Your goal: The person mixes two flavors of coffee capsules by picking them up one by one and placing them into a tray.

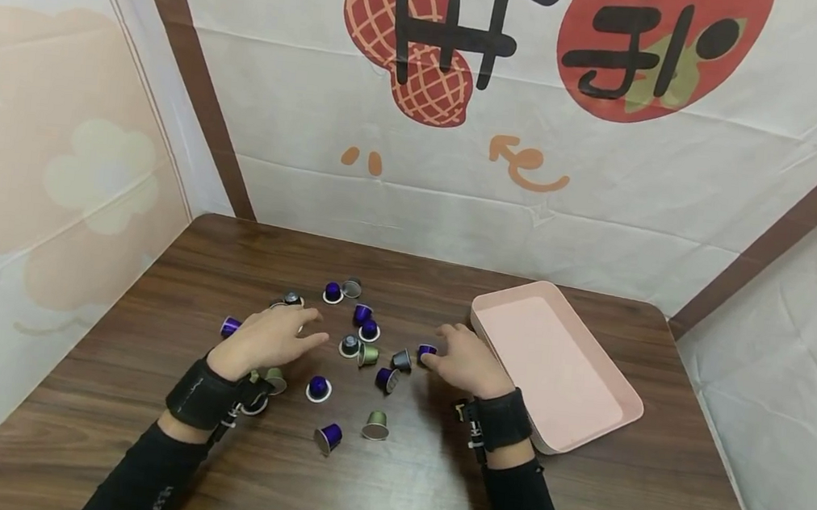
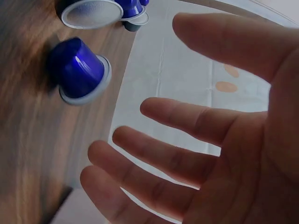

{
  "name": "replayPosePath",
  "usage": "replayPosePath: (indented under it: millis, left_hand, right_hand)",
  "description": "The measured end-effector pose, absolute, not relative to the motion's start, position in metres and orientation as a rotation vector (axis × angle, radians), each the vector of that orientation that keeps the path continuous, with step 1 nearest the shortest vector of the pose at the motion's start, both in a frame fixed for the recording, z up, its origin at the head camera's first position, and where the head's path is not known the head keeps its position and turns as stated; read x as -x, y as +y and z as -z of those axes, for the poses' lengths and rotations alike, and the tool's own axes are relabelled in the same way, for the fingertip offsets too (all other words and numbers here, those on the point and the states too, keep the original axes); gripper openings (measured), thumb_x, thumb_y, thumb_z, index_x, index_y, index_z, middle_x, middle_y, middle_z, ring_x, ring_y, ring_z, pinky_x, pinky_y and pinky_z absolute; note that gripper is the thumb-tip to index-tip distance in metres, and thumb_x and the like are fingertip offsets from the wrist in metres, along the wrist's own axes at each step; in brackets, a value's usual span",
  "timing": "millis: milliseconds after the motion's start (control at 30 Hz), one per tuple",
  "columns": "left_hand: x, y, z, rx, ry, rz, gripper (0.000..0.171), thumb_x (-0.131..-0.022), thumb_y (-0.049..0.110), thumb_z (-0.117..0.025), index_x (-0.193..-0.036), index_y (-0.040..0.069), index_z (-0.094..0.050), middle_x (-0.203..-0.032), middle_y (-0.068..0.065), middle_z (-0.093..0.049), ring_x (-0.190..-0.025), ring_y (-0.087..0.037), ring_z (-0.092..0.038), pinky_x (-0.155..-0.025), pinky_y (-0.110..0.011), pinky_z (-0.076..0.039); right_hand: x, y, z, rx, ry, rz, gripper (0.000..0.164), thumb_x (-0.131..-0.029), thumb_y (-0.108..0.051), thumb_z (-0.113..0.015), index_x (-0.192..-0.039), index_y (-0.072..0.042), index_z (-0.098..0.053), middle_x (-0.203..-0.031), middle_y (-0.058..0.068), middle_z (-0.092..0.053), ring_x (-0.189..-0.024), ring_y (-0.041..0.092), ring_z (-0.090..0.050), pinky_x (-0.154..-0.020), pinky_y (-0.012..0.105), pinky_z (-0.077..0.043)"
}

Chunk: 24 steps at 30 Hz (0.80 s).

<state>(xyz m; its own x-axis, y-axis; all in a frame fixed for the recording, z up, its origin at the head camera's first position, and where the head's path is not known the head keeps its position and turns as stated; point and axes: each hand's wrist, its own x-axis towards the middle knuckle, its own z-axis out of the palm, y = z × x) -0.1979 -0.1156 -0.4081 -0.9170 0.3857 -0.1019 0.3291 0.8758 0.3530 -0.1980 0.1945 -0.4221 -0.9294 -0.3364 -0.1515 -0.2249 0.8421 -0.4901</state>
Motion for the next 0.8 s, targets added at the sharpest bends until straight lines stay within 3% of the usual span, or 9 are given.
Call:
replayPosePath:
  millis: [233, 467, 633, 700, 800]
  left_hand:
    - [0.193, -0.118, 0.414, -0.536, 2.859, -0.518, 0.050, -0.097, 0.039, -0.051, -0.131, 0.003, -0.054, -0.126, -0.018, -0.057, -0.116, -0.034, -0.052, -0.087, -0.051, -0.046]
    - [0.195, -0.125, 0.414, -0.527, 2.850, -0.514, 0.053, -0.097, 0.041, -0.050, -0.132, 0.002, -0.053, -0.130, -0.020, -0.053, -0.124, -0.037, -0.046, -0.094, -0.054, -0.040]
    - [0.197, -0.126, 0.414, -0.524, 2.837, -0.510, 0.053, -0.097, 0.040, -0.049, -0.133, 0.002, -0.052, -0.132, -0.020, -0.053, -0.125, -0.037, -0.043, -0.094, -0.055, -0.040]
    - [0.198, -0.126, 0.414, -0.530, 2.837, -0.509, 0.052, -0.097, 0.040, -0.049, -0.133, 0.002, -0.053, -0.132, -0.020, -0.053, -0.126, -0.037, -0.043, -0.094, -0.055, -0.040]
    - [0.198, -0.125, 0.414, -0.535, 2.839, -0.509, 0.051, -0.097, 0.039, -0.050, -0.133, 0.002, -0.053, -0.131, -0.019, -0.053, -0.127, -0.037, -0.041, -0.094, -0.055, -0.040]
  right_hand:
    - [0.198, 0.187, 0.432, 0.418, 2.786, 0.666, 0.058, -0.088, -0.028, -0.067, -0.135, 0.000, -0.048, -0.131, 0.019, -0.047, -0.113, 0.029, -0.053, -0.088, 0.044, -0.046]
    - [0.201, 0.177, 0.445, 0.461, 2.835, 0.531, 0.057, -0.085, -0.027, -0.072, -0.132, -0.001, -0.051, -0.125, 0.018, -0.051, -0.097, 0.025, -0.055, -0.077, 0.037, -0.047]
    - [0.203, 0.173, 0.451, 0.441, 2.841, 0.459, 0.057, -0.086, -0.026, -0.071, -0.133, -0.002, -0.051, -0.131, 0.019, -0.049, -0.108, 0.030, -0.054, -0.084, 0.040, -0.047]
    - [0.204, 0.173, 0.453, 0.455, 2.854, 0.442, 0.053, -0.086, -0.025, -0.071, -0.129, -0.001, -0.054, -0.125, 0.017, -0.054, -0.106, 0.028, -0.055, -0.083, 0.039, -0.047]
    - [0.207, 0.172, 0.456, 0.486, 2.882, 0.433, 0.039, -0.084, -0.023, -0.073, -0.115, -0.003, -0.060, -0.104, 0.010, -0.059, -0.087, 0.022, -0.056, -0.072, 0.035, -0.046]
